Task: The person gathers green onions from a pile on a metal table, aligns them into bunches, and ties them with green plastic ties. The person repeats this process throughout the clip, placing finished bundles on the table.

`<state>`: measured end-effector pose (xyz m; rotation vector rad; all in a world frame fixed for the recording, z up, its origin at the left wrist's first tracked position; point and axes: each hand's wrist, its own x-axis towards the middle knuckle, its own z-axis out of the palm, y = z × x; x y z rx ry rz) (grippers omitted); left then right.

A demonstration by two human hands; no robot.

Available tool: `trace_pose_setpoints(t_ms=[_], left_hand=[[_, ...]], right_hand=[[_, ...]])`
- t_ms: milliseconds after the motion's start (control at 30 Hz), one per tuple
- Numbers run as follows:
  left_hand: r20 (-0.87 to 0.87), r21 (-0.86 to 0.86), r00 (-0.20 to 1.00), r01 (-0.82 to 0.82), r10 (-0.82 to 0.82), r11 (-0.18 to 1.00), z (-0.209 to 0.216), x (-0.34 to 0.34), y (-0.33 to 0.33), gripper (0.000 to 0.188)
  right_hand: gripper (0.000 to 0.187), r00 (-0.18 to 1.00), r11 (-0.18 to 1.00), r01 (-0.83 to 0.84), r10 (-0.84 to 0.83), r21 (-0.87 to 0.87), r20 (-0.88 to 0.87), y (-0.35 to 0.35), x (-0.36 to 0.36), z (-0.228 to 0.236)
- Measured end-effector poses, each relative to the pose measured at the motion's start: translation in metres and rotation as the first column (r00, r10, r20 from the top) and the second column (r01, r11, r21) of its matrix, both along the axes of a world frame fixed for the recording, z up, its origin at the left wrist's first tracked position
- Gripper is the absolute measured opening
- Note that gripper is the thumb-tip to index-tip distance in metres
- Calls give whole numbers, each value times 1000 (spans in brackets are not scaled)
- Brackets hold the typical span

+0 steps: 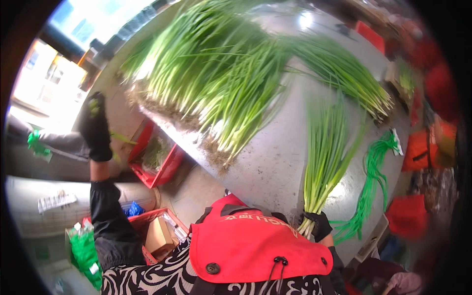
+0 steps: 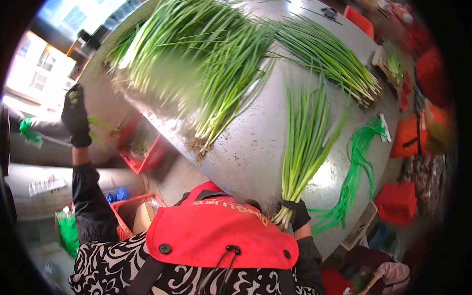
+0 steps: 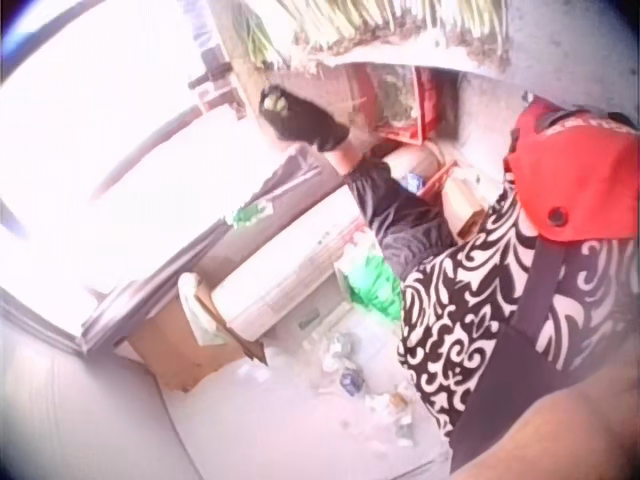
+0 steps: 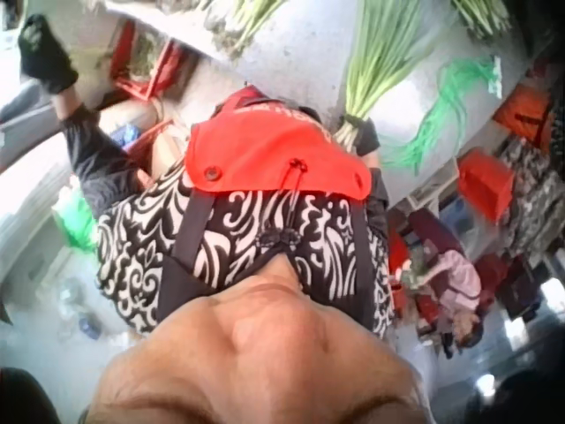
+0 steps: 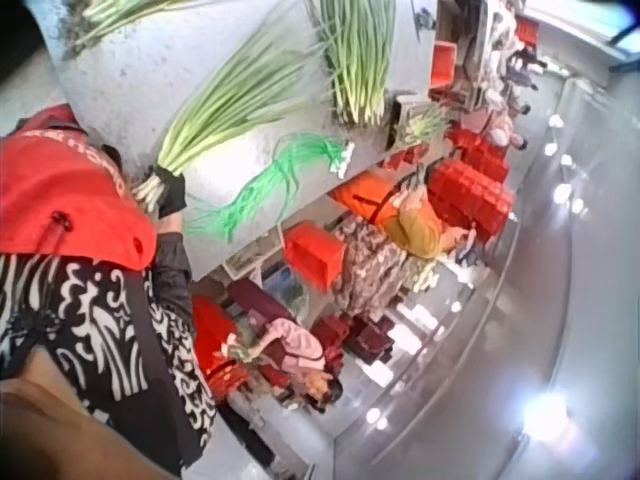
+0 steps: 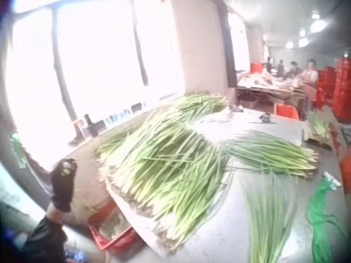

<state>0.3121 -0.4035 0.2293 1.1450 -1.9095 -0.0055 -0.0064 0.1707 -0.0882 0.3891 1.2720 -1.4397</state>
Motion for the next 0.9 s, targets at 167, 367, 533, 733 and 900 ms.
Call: trace_pose_setpoints(t_ms=[167,367,533,733,900], left_hand=[[232,-135,969,-52,82,990,-25,100,-122,31],[581,-162,803,-44,131,986,-97,83,-213,68],[-27,607,799,490,-600,625,-145,-77,-123,33],[-233,590,-61,785,-970,-191,-223,-241,105,21],[-530,798,89,387,-843,-461,-198,-312,214,27]], right_hand=[[25,998,1000,19,-19,1,-55,-16,10,-1],[27,983,996,83,-75,40,-167,-48,23,8],[29,945,981,62,1,183,-326,-78,41,49],[27,887,974,84,23,210,-461,-111,50,103],[25,884,979,117,-26,166,-467,-119,57,115]])
